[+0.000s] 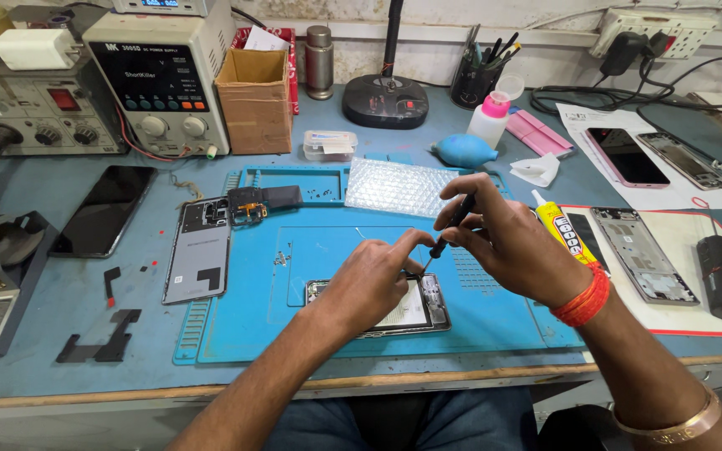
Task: The person works on a disassembled smartphone at a repair bench, first peeling a protective layer and adjusting the battery inside the phone frame by hand, then using a screwdriver to work on the phone's internal components while steadying the device with the other hand.
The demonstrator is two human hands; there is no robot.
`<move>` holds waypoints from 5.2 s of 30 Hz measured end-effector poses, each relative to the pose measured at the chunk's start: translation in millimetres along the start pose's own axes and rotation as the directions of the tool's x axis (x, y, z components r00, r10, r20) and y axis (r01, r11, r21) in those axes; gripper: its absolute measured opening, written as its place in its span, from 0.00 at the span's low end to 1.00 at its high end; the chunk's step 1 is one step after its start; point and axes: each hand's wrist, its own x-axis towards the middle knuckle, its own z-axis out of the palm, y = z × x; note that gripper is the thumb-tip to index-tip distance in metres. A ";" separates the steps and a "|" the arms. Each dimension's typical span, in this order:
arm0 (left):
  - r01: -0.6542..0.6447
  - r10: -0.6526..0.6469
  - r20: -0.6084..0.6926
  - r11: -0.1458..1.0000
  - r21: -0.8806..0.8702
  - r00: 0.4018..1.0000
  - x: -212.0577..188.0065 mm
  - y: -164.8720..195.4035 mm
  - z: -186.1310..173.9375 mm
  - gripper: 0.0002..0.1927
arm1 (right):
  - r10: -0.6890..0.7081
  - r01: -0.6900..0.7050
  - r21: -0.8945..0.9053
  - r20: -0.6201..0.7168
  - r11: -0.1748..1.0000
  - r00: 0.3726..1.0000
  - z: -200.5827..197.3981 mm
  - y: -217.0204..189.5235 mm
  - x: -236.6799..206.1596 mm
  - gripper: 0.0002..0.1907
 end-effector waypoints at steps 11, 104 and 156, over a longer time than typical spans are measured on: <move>0.046 -0.045 -0.018 0.999 0.004 0.999 -1.5 1.6 1.0 0.29 | 0.053 -0.065 0.120 0.104 0.991 0.993 -8.0 -2.1 5.0 0.19; 0.113 -0.057 -0.250 0.969 0.219 0.967 -40.5 -26.8 -32.3 0.12 | 0.497 -0.479 -0.168 0.085 0.861 0.864 -6.6 -15.1 -5.2 0.20; 0.232 -0.234 -0.011 0.970 -0.074 0.972 0.4 -28.5 -34.0 0.05 | 0.256 -0.236 -0.212 0.073 0.949 0.964 -10.9 -14.3 -7.6 0.18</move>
